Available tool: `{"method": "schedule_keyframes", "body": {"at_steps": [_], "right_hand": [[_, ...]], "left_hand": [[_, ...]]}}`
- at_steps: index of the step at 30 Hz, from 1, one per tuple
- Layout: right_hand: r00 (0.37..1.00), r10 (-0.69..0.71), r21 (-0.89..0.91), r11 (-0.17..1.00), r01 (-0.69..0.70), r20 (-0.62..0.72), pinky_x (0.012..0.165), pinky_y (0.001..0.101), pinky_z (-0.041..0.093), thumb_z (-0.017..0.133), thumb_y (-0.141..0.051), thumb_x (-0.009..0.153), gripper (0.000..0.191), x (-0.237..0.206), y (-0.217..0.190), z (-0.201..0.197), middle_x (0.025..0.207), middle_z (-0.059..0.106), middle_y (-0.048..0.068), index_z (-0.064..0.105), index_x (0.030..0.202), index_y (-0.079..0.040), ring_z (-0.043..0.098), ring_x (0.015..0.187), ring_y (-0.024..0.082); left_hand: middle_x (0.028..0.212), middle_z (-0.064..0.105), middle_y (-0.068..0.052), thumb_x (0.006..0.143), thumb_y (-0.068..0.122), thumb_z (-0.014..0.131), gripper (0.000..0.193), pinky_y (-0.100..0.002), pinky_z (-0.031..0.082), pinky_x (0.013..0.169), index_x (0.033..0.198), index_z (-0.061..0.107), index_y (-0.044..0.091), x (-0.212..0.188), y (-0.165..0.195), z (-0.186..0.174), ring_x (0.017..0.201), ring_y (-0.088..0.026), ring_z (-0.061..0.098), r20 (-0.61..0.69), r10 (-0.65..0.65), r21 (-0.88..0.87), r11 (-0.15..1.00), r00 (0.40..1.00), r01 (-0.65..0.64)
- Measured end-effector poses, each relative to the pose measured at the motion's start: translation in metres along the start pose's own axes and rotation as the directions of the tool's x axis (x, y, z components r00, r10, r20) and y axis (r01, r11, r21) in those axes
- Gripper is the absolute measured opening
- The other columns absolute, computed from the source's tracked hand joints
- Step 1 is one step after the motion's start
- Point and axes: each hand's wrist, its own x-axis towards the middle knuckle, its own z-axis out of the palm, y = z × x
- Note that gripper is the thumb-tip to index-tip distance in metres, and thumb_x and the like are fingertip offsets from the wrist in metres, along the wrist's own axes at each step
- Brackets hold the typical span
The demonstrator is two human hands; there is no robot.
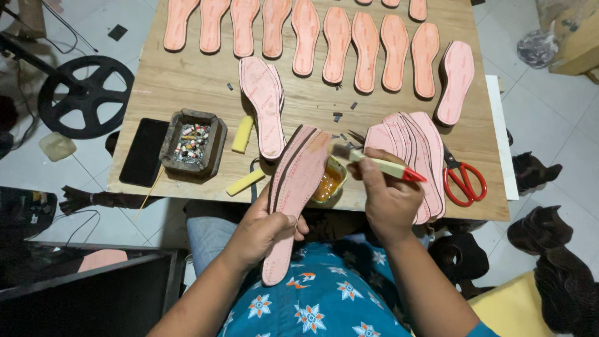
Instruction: The person sits at a workbench holding stacks of pink shoe insoles, dips a brush into a container of amber glue, and brushes glue across the surface of each insole one at a time, placing finished insoles on the table with other completed pairs.
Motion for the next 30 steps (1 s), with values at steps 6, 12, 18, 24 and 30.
{"method": "schedule_keyframes", "body": {"at_steps": [6, 12, 18, 24, 30], "right_hand": [[0.998, -0.004, 0.014, 1.0, 0.003, 0.068, 0.086, 0.0302, 0.062, 0.064, -0.001, 0.101, 0.02, 0.004, -0.005, -0.011, 0.106, 0.073, 0.014, 0.064, 0.12, 0.003, 0.073, 0.095, 0.016], [0.919, -0.072, -0.224, 0.96, 0.169, 0.388, 0.088, 0.0265, 0.054, 0.068, -0.001, 0.099, 0.015, 0.005, -0.019, -0.016, 0.112, 0.071, 0.011, 0.07, 0.115, 0.0, 0.067, 0.101, 0.014], [0.89, 0.293, -0.425, 0.896, -0.127, 0.35, 0.081, 0.0299, 0.052, 0.071, -0.011, 0.093, 0.019, 0.01, -0.004, -0.021, 0.105, 0.075, 0.01, 0.074, 0.112, -0.007, 0.067, 0.093, 0.022], [0.794, -0.148, -0.597, 0.582, 0.552, 0.59, 0.111, 0.0493, 0.037, 0.079, -0.024, 0.086, 0.021, 0.03, 0.041, -0.006, 0.14, 0.057, 0.016, 0.074, 0.099, -0.008, 0.046, 0.133, 0.038], [0.857, -0.035, -0.642, 0.647, 0.412, 0.514, 0.115, 0.0532, 0.026, 0.081, -0.026, 0.084, 0.059, 0.027, 0.033, 0.004, 0.142, 0.05, 0.018, 0.063, 0.135, -0.003, 0.038, 0.139, 0.038]], "left_hand": [[0.095, 0.071, -0.024, 0.078, 0.005, 0.052, 0.062, -0.038, 0.062, 0.072, 0.139, 0.048, -0.002, 0.0, 0.007, -0.004, 0.079, -0.029, 0.071, -0.026, -0.071, -0.03, 0.997, 0.997, 0.07], [0.122, 0.064, -0.023, 0.077, 0.003, 0.051, 0.067, -0.044, 0.065, 0.076, 0.143, 0.043, -0.004, -0.001, 0.006, -0.005, 0.102, -0.032, 0.071, 0.009, -0.042, -0.193, 0.98, 0.999, 0.043], [0.125, 0.063, -0.02, 0.086, 0.009, 0.053, 0.062, -0.045, 0.065, 0.078, 0.146, 0.041, -0.002, -0.005, -0.001, -0.015, 0.105, -0.033, 0.069, -0.08, -0.036, -0.233, 0.972, 0.996, 0.017], [0.131, 0.061, -0.019, 0.085, 0.012, 0.055, 0.067, -0.044, 0.061, 0.095, 0.148, 0.038, 0.001, -0.017, -0.01, -0.024, 0.114, -0.031, 0.067, -0.088, 0.038, -0.431, 0.9, 0.995, -0.072], [0.133, 0.061, -0.022, 0.087, 0.01, 0.055, 0.066, -0.046, 0.052, 0.095, 0.15, 0.042, -0.007, -0.025, -0.009, -0.036, 0.118, -0.033, 0.065, -0.134, 0.078, -0.411, 0.903, 0.988, -0.127]]}}
